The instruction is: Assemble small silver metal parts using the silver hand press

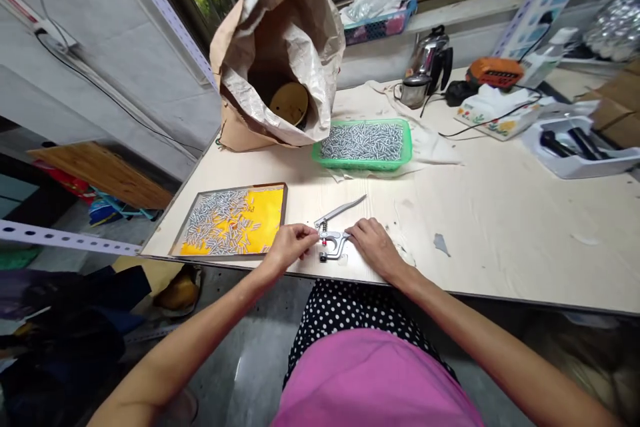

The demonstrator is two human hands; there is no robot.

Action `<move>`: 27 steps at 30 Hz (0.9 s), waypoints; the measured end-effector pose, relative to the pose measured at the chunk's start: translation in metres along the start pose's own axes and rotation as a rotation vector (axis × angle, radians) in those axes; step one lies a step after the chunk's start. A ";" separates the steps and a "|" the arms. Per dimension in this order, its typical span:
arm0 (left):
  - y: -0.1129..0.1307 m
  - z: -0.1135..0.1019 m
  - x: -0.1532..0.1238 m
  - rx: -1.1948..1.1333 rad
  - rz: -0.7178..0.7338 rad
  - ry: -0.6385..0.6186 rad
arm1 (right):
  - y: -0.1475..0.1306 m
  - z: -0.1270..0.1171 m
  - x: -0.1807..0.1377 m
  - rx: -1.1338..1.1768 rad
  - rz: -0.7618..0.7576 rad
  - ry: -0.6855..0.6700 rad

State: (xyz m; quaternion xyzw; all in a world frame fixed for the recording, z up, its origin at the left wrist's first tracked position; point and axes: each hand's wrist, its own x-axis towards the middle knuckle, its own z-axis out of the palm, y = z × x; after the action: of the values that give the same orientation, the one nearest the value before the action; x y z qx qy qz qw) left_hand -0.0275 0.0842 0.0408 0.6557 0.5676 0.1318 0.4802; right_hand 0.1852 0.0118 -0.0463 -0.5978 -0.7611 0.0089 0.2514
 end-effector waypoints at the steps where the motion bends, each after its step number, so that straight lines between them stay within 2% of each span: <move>1: -0.003 0.011 -0.005 -0.045 -0.033 -0.019 | 0.000 0.000 0.000 -0.007 0.004 -0.001; 3: -0.008 0.026 -0.008 -0.114 -0.081 -0.027 | 0.000 0.001 0.000 -0.013 0.008 -0.002; 5: -0.012 0.033 -0.007 -0.156 -0.115 -0.026 | 0.000 0.002 0.000 -0.014 0.010 0.001; 18: -0.012 0.035 -0.003 -0.113 -0.241 -0.024 | 0.002 0.004 0.000 -0.025 0.007 0.003; 21: -0.013 0.032 0.001 -0.092 -0.267 -0.063 | 0.002 0.005 0.000 -0.034 0.011 -0.001; 27: -0.012 0.023 0.009 -0.120 -0.362 -0.225 | 0.002 0.004 0.000 -0.036 0.018 -0.012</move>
State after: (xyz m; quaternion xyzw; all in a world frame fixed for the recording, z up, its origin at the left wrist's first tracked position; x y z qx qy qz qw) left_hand -0.0153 0.0799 0.0158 0.5239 0.6102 0.0027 0.5943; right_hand 0.1854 0.0139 -0.0507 -0.6088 -0.7574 0.0010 0.2361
